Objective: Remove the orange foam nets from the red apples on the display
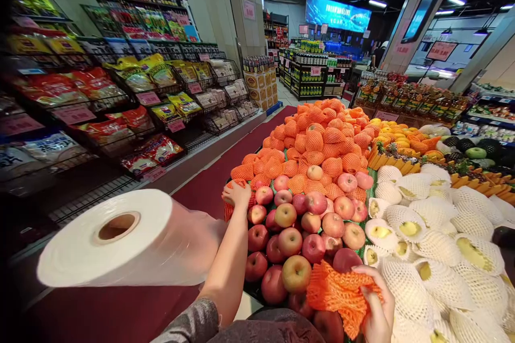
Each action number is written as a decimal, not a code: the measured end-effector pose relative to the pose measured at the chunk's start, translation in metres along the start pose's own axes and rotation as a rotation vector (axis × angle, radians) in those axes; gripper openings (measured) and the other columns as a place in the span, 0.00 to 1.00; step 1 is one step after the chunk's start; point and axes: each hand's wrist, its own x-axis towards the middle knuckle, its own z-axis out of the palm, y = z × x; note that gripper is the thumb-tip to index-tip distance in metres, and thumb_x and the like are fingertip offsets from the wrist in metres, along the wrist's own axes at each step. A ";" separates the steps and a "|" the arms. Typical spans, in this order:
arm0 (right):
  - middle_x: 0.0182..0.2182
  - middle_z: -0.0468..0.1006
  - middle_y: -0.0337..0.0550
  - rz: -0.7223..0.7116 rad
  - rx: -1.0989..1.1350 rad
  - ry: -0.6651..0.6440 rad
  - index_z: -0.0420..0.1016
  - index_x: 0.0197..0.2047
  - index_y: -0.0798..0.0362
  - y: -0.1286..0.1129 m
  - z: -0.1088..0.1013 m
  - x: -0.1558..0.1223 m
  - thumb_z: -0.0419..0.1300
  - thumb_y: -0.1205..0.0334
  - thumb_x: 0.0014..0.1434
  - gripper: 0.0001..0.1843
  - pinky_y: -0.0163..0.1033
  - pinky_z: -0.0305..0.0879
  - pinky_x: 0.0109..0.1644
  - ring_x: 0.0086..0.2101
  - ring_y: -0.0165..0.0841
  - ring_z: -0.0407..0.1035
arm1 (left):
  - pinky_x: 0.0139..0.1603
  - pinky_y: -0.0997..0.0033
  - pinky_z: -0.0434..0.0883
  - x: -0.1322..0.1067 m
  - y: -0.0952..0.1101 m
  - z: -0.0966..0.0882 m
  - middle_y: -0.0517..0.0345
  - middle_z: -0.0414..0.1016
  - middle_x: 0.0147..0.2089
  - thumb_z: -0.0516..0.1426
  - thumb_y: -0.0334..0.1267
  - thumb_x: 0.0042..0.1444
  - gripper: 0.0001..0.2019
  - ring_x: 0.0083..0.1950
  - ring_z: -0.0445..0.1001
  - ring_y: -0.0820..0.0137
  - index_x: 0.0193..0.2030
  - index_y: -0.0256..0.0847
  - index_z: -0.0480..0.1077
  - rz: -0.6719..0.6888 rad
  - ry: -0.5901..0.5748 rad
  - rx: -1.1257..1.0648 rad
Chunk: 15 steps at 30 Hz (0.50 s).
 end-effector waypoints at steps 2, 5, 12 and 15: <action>0.29 0.78 0.46 -0.045 0.031 -0.033 0.82 0.30 0.51 -0.004 0.000 -0.002 0.67 0.41 0.51 0.19 0.37 0.69 0.35 0.31 0.39 0.73 | 0.74 0.36 0.53 0.004 -0.010 0.008 0.26 0.52 0.75 0.62 0.39 0.60 0.33 0.75 0.56 0.35 0.70 0.30 0.61 -0.015 0.006 0.029; 0.22 0.71 0.42 -0.143 -0.097 -0.042 0.75 0.23 0.53 -0.008 0.003 -0.003 0.71 0.43 0.51 0.22 0.34 0.66 0.30 0.24 0.34 0.68 | 0.74 0.42 0.57 0.008 -0.021 0.017 0.30 0.51 0.76 0.65 0.43 0.56 0.35 0.74 0.58 0.40 0.68 0.33 0.61 -0.032 0.046 0.056; 0.23 0.74 0.42 -0.180 -0.206 -0.082 0.75 0.23 0.52 -0.012 0.003 -0.002 0.71 0.43 0.53 0.22 0.32 0.69 0.30 0.25 0.34 0.70 | 0.71 0.45 0.60 0.027 -0.025 0.029 0.29 0.62 0.68 0.68 0.42 0.50 0.35 0.69 0.62 0.44 0.60 0.34 0.59 -0.100 0.100 0.035; 0.23 0.74 0.44 -0.159 -0.221 -0.101 0.76 0.23 0.51 -0.010 -0.004 0.000 0.72 0.42 0.50 0.22 0.35 0.72 0.31 0.25 0.36 0.70 | 0.66 0.44 0.63 0.032 -0.023 0.029 0.25 0.63 0.64 0.72 0.41 0.44 0.45 0.64 0.65 0.41 0.64 0.29 0.55 -0.170 0.124 0.000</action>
